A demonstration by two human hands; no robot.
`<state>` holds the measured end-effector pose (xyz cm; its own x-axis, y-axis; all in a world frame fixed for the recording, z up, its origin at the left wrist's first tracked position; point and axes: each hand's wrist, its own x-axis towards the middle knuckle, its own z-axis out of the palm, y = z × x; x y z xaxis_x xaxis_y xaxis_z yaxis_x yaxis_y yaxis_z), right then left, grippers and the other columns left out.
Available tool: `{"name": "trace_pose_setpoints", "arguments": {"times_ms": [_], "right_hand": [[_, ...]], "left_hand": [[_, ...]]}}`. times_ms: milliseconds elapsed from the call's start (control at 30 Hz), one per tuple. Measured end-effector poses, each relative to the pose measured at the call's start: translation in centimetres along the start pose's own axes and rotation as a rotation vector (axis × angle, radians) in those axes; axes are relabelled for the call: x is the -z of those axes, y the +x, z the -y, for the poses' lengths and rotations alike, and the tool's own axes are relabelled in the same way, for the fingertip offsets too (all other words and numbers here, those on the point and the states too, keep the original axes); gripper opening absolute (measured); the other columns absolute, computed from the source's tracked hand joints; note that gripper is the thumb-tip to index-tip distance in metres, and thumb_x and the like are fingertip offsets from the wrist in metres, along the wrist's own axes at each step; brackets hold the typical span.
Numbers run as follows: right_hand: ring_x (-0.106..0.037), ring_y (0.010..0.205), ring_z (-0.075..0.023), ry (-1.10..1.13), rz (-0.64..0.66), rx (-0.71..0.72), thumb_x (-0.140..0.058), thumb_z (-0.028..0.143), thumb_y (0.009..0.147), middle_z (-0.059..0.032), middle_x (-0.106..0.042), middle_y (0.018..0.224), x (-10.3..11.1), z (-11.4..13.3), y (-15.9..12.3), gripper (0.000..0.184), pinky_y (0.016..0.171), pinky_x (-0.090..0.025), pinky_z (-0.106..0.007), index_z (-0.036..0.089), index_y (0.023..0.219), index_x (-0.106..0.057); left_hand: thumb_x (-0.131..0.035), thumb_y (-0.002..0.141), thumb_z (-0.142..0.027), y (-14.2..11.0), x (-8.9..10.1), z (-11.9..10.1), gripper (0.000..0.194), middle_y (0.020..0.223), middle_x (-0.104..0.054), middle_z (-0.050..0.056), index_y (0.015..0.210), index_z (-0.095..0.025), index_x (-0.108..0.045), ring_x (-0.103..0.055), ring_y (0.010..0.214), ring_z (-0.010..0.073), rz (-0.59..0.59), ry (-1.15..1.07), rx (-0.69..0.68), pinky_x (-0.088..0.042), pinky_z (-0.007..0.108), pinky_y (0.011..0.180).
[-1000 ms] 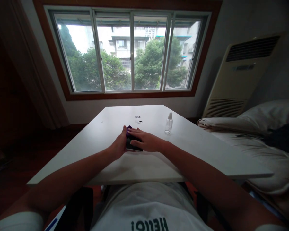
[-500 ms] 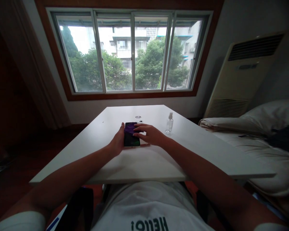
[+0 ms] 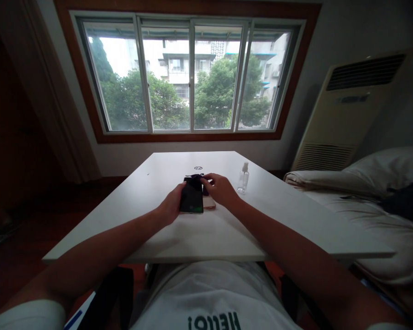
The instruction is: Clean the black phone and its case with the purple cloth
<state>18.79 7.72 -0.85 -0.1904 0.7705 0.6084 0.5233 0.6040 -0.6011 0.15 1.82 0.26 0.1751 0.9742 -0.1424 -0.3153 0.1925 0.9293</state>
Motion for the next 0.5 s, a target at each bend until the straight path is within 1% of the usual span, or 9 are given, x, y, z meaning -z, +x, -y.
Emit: {"name": "trace_pose_setpoints", "arguments": {"times_ms": [67, 133, 233, 300, 367, 500], "right_hand": [[-0.07, 0.075, -0.0182, -0.011, -0.058, -0.073, -0.056, 0.045, 0.097, -0.0051, -0.076, 0.093, 0.6, -0.2, 0.2, 0.031, 0.07, -0.052, -0.029, 0.02, 0.106, -0.074], [-0.07, 0.074, -0.0181, -0.01, -0.111, -0.14, -0.055, 0.046, 0.098, -0.0055, -0.076, 0.093, 1.0, -0.5, 0.4, 0.033, 0.066, -0.051, -0.028, 0.019, 0.105, -0.072], [-0.07, 0.077, -0.0194, -0.016, -0.163, -0.201, -0.054, 0.045, 0.098, -0.0069, -0.076, 0.095, 1.2, -1.2, 0.8, 0.033, 0.064, -0.05, -0.027, 0.018, 0.105, -0.071], [-0.07, 0.08, -0.0204, -0.028, -0.175, -0.212, -0.054, 0.044, 0.097, -0.0071, -0.075, 0.094, 1.1, -1.5, 0.9, 0.031, 0.066, -0.05, -0.028, 0.018, 0.104, -0.07], [-0.07, 0.082, -0.0207, -0.041, -0.173, -0.209, -0.055, 0.042, 0.097, -0.007, -0.076, 0.093, 0.9, -1.6, 0.9, 0.029, 0.068, -0.05, -0.028, 0.019, 0.103, -0.071], [-0.07, 0.083, -0.0209, -0.054, -0.161, -0.192, -0.055, 0.041, 0.096, -0.0067, -0.076, 0.093, 0.7, -1.5, 0.8, 0.028, 0.07, -0.05, -0.029, 0.02, 0.104, -0.072]], "left_hand": [[-0.055, 0.093, -0.042, 0.0, -0.1, 0.0, 0.039, 0.1, -0.075, 0.012, 0.114, -0.012, -0.07, -0.073, 0.081, 0.0255, -0.001, 0.002, 0.01, -0.061, 0.036, 0.069], [-0.057, 0.092, -0.037, -0.1, -0.2, 0.0, 0.036, 0.102, -0.075, 0.013, 0.114, -0.012, -0.069, -0.073, 0.084, 0.0259, -0.008, 0.004, 0.012, -0.062, 0.037, 0.071], [-0.065, 0.088, -0.028, -0.1, -0.2, 0.2, 0.03, 0.1, -0.075, 0.013, 0.111, -0.01, -0.069, -0.073, 0.083, 0.0252, -0.04, 0.057, -0.018, -0.062, 0.036, 0.072], [-0.068, 0.085, -0.023, -0.1, -0.1, 0.4, 0.027, 0.095, -0.075, 0.013, 0.108, -0.009, -0.068, -0.073, 0.079, 0.0252, -0.047, 0.114, -0.045, -0.062, 0.037, 0.071], [-0.069, 0.084, -0.019, -0.1, 0.1, 0.6, 0.025, 0.091, -0.075, 0.013, 0.106, -0.009, -0.068, -0.073, 0.076, 0.025, -0.028, 0.139, -0.066, -0.063, 0.038, 0.072], [-0.067, 0.083, -0.016, 0.0, 0.2, 0.7, 0.019, 0.085, -0.075, 0.013, 0.1, -0.008, -0.07, -0.073, 0.076, 0.0238, 0.03, 0.104, -0.099, -0.062, 0.035, 0.075]]}}
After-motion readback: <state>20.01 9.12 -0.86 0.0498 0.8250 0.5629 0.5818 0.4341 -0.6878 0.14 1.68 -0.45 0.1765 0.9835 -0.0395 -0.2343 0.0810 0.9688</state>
